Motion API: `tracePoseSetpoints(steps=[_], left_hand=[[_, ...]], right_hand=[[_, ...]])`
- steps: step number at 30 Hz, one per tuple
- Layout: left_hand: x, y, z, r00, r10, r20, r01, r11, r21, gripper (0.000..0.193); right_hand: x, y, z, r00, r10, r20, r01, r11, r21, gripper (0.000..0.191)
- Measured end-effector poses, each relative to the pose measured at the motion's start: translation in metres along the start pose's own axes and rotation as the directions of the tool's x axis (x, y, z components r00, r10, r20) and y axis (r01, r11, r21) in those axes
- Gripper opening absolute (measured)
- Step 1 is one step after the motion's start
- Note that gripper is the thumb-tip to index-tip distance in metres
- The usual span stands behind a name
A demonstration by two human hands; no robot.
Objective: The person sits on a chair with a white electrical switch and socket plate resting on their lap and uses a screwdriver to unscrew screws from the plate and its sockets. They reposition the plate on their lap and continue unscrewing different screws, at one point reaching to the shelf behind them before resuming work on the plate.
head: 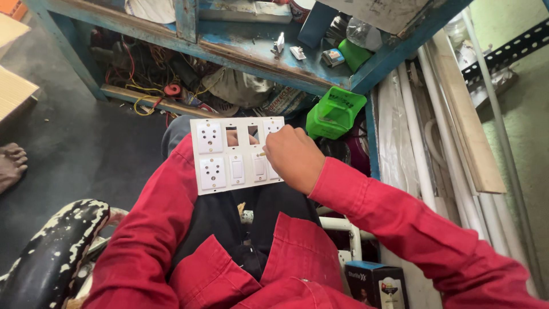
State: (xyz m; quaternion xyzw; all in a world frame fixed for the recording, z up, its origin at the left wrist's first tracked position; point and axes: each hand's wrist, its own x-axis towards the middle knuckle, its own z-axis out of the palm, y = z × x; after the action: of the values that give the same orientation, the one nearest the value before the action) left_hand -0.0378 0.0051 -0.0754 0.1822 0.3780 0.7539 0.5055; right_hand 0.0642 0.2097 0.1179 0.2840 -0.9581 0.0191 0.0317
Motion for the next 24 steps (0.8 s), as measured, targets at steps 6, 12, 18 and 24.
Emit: tracePoseSetpoints(steps=[6,12,18,24], left_hand=[[0.020,0.007,-0.013,0.998,-0.044,0.046,0.035,0.980,0.198,0.047],[0.022,0.004,-0.013,0.999,-0.020,0.048,0.007,0.963,0.268,0.045],[0.018,0.010,-0.018,0.961,0.108,0.256,-0.204,0.901,0.383,0.042],[0.022,0.012,-0.017,0.932,0.092,0.350,-0.222,0.909,0.353,0.043]], right_hand=[[0.007,0.006,-0.003,0.982,-0.170,0.079,0.169,0.985,0.016,0.021],[0.026,0.027,-0.017,0.816,-0.569,0.096,0.571,0.821,0.013,0.007],[0.022,0.032,-0.028,0.835,-0.550,0.026,0.542,0.830,0.134,0.027],[0.044,0.037,-0.023,0.818,-0.052,0.573,-0.059,0.983,0.173,0.030]])
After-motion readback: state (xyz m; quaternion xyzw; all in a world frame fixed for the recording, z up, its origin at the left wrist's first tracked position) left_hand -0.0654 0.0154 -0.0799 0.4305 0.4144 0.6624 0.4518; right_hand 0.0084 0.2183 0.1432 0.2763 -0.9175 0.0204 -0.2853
